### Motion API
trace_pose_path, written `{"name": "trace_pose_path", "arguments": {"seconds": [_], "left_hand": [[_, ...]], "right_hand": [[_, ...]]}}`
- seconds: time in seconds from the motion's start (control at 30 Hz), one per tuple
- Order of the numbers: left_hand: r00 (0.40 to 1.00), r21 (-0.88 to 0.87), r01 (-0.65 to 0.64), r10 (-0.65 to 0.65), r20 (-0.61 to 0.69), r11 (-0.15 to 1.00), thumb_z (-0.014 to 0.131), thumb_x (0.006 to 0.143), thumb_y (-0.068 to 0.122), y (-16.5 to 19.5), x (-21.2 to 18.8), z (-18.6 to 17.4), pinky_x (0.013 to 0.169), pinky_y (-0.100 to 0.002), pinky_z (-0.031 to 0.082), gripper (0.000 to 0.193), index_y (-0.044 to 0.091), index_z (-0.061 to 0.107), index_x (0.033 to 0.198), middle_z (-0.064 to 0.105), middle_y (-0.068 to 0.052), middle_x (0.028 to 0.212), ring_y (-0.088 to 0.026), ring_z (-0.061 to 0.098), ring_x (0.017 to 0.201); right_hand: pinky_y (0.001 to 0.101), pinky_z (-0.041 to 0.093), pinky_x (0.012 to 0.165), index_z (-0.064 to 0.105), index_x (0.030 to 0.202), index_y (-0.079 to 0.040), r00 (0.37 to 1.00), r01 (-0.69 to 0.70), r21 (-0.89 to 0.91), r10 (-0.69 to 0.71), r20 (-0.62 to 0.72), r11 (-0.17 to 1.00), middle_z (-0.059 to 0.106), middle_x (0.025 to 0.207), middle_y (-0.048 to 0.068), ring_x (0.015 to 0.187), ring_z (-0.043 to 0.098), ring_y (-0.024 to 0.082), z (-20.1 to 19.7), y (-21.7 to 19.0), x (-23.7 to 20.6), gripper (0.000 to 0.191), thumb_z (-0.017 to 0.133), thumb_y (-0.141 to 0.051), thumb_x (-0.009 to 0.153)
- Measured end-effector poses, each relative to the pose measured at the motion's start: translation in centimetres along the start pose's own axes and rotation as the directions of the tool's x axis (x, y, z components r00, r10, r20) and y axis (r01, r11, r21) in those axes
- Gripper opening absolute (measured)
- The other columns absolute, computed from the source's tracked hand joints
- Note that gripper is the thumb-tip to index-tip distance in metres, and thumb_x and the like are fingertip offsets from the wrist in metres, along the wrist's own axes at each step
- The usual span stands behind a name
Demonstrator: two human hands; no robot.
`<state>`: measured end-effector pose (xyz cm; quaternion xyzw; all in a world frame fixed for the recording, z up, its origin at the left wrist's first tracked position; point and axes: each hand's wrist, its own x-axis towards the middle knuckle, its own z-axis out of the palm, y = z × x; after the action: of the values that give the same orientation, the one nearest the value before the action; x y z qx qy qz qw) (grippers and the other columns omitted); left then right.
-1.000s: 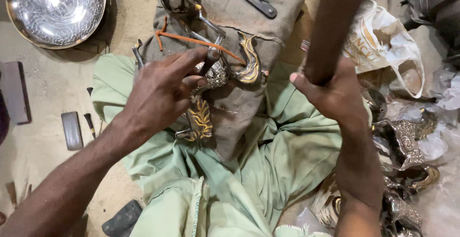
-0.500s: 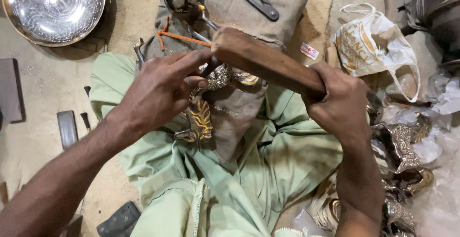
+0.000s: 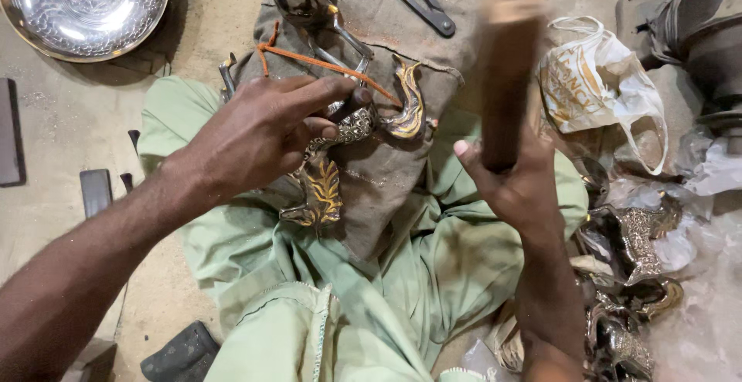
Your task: The person sits on the floor holding a small punch against a decorative silver-and-gold metal animal figurine and strikes the punch with a wooden mallet, repositioning the punch repeatedly to work the ornament's raised patterns. The figurine rests on a cloth cushion on their lap while they hammer different spots.
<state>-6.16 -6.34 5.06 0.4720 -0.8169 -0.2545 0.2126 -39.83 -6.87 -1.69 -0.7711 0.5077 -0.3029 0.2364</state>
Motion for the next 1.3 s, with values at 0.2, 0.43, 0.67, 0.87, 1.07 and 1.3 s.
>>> {"name": "trace_pose_path", "arguments": {"seconds": [0.2, 0.43, 0.67, 0.87, 1.07, 1.3], "left_hand": [[0.999, -0.022, 0.001, 0.001, 0.054, 1.000, 0.068, 0.094, 0.010, -0.2, 0.1, -0.5, 0.064, -0.045, 0.058, 0.040, 0.009, 0.058, 0.133, 0.073, -0.016, 0.102, -0.030, 0.073, 0.078], [0.996, -0.049, 0.004, 0.001, 0.088, 0.999, 0.065, 0.093, 0.004, -0.4, 0.5, -0.9, 0.062, -0.043, 0.059, 0.046, 0.014, 0.059, 0.137, 0.075, -0.016, 0.102, -0.030, 0.075, 0.076], [0.996, -0.005, -0.033, 0.033, 0.085, 0.999, 0.066, 0.087, -0.003, -0.8, 0.6, -1.0, 0.061, -0.048, 0.056, 0.051, 0.013, 0.059, 0.135, 0.072, -0.019, 0.095, -0.034, 0.073, 0.075], [0.992, -0.009, -0.036, 0.037, 0.124, 0.999, 0.068, 0.088, -0.003, -1.0, 0.9, -1.3, 0.062, -0.050, 0.053, 0.047, 0.012, 0.059, 0.132, 0.072, -0.019, 0.089, -0.035, 0.073, 0.075], [0.990, -0.044, -0.120, 0.123, 0.072, 0.992, 0.068, 0.082, -0.008, -1.2, 1.0, -1.5, 0.061, -0.051, 0.051, 0.056, 0.008, 0.059, 0.135, 0.071, -0.022, 0.093, -0.039, 0.071, 0.079], [0.988, -0.024, -0.120, 0.122, 0.099, 0.992, 0.069, 0.082, -0.007, -1.8, 1.4, -1.6, 0.064, -0.050, 0.053, 0.051, 0.006, 0.061, 0.131, 0.072, -0.022, 0.094, -0.038, 0.072, 0.083]], "right_hand": [[0.0377, 0.054, 0.066, 0.065, 0.106, -0.004, 0.998, -0.056, 0.039, 0.055, 0.008, 0.998, 0.070, 0.081, 0.012, 0.071, 0.069, 0.027, 0.6, -0.8, -0.1, 0.029, 0.083, -0.020, 0.091], [0.0368, 0.054, 0.067, 0.066, 0.108, -0.003, 0.999, 0.033, -0.098, -0.032, 0.011, 0.995, 0.069, 0.083, 0.013, 0.072, 0.071, 0.026, 0.8, -0.1, -0.7, 0.031, 0.084, -0.018, 0.088], [0.0362, 0.053, 0.066, 0.068, 0.111, -0.003, 0.994, 0.111, -0.293, -0.103, 0.040, 0.950, 0.071, 0.088, 0.013, 0.075, 0.068, 0.023, 0.0, 1.2, -1.4, 0.034, 0.085, -0.017, 0.085], [0.0361, 0.051, 0.069, 0.067, 0.114, -0.002, 0.991, 0.134, -0.284, -0.124, 0.053, 0.949, 0.067, 0.086, 0.013, 0.074, 0.070, 0.019, 0.1, 1.0, -1.2, 0.038, 0.081, -0.018, 0.083], [0.0341, 0.052, 0.062, 0.065, 0.107, -0.002, 0.989, -0.141, -0.057, 0.143, 0.031, 0.988, 0.066, 0.075, 0.010, 0.062, 0.064, 0.019, 0.0, 0.2, -1.1, 0.036, 0.085, -0.028, 0.092], [0.0348, 0.053, 0.064, 0.063, 0.111, -0.001, 0.999, 0.001, -0.081, 0.002, 0.036, 0.997, 0.068, 0.081, 0.013, 0.068, 0.067, 0.020, 0.1, 0.5, -0.7, 0.042, 0.085, -0.030, 0.090]]}}
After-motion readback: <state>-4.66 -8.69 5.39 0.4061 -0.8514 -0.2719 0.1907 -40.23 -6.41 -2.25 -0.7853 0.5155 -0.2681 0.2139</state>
